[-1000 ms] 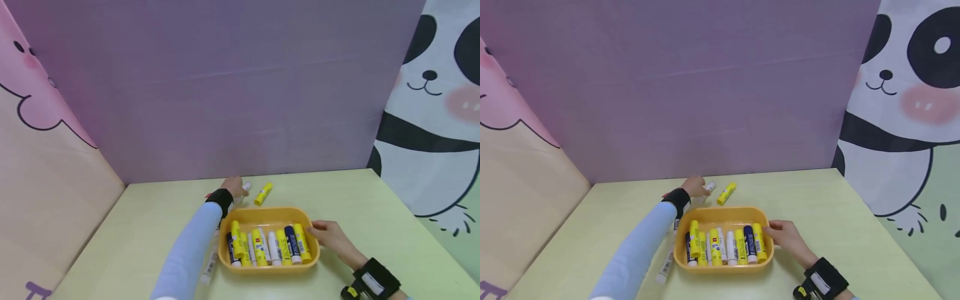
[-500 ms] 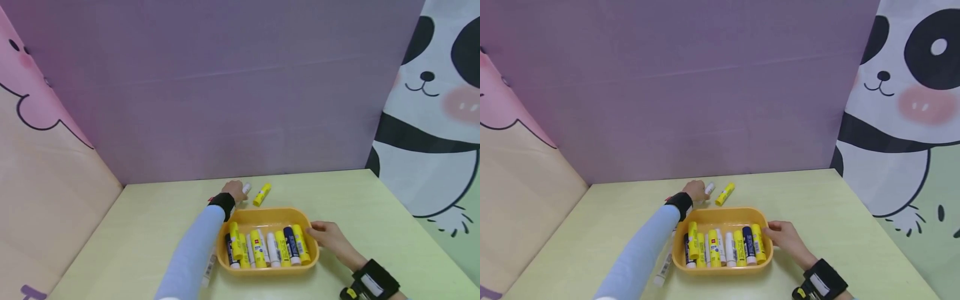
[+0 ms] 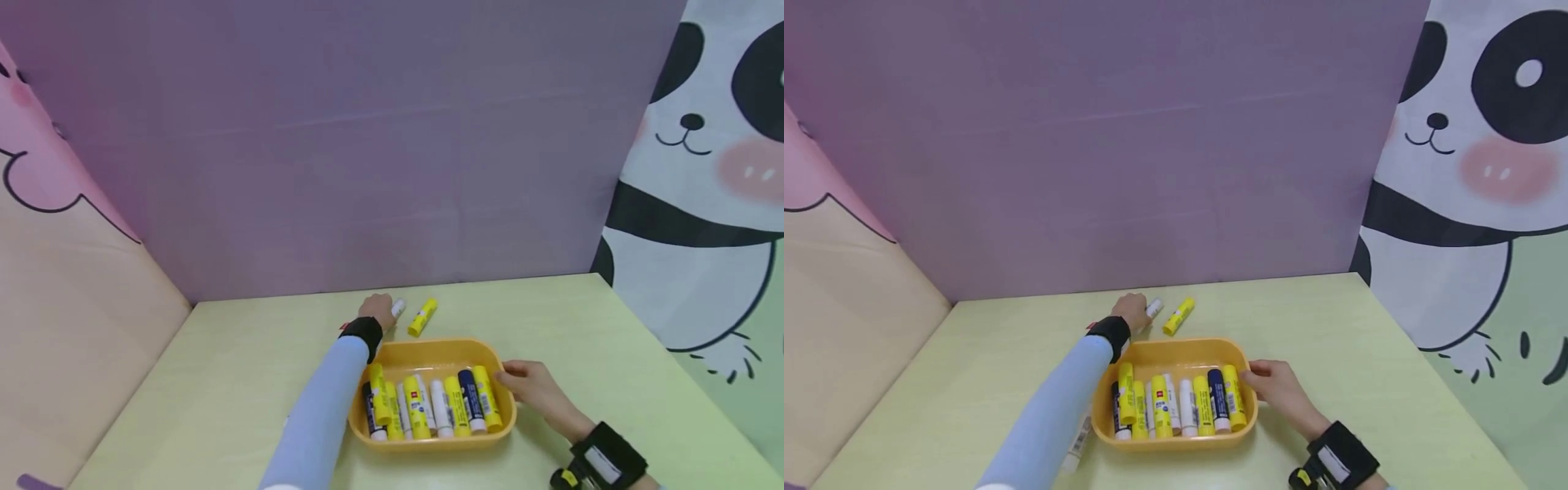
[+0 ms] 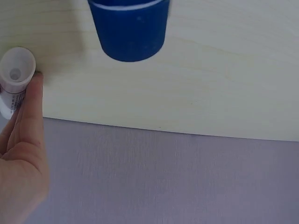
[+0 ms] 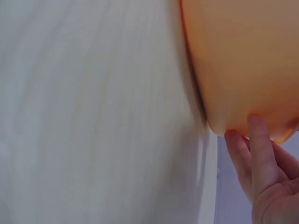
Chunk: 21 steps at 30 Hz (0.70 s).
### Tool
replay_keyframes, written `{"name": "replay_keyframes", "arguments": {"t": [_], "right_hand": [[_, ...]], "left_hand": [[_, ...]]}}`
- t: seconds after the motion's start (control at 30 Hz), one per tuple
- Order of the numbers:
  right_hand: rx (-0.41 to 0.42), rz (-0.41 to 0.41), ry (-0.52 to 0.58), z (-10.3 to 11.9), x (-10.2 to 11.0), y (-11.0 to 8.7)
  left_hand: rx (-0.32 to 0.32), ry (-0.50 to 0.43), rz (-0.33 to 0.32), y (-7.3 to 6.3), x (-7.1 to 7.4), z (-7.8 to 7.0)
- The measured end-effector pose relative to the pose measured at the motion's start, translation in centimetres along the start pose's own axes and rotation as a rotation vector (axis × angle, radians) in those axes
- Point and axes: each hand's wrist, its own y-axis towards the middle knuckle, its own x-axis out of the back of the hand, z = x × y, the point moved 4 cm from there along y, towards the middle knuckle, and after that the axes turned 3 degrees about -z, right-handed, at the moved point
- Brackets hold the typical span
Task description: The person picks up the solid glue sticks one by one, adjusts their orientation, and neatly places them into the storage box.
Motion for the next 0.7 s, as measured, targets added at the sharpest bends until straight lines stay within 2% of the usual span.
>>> {"name": "replay_keyframes", "arguments": {"t": [0.2,0.4,0.53,0.7], "right_hand": [[-0.014,-0.01,-0.005,0.1,0.1,-0.1],[-0.039,-0.004,-0.012,-0.1,-0.1,0.0],[-0.027,-0.003,-0.009,-0.2,-0.1,0.2],[-0.002,-0.009,-0.017,-0.1,0.0,0.4]], "left_hand": [[-0.008,0.022,-0.012,-0.4,0.2,-0.1],[0.02,-0.007,-0.014,-1.2,0.4,0.3],[0.025,-0.022,-0.027,-1.2,0.5,0.6],[-0.002,-0.029,-0.055,-0.8,0.8,0.8]]}}
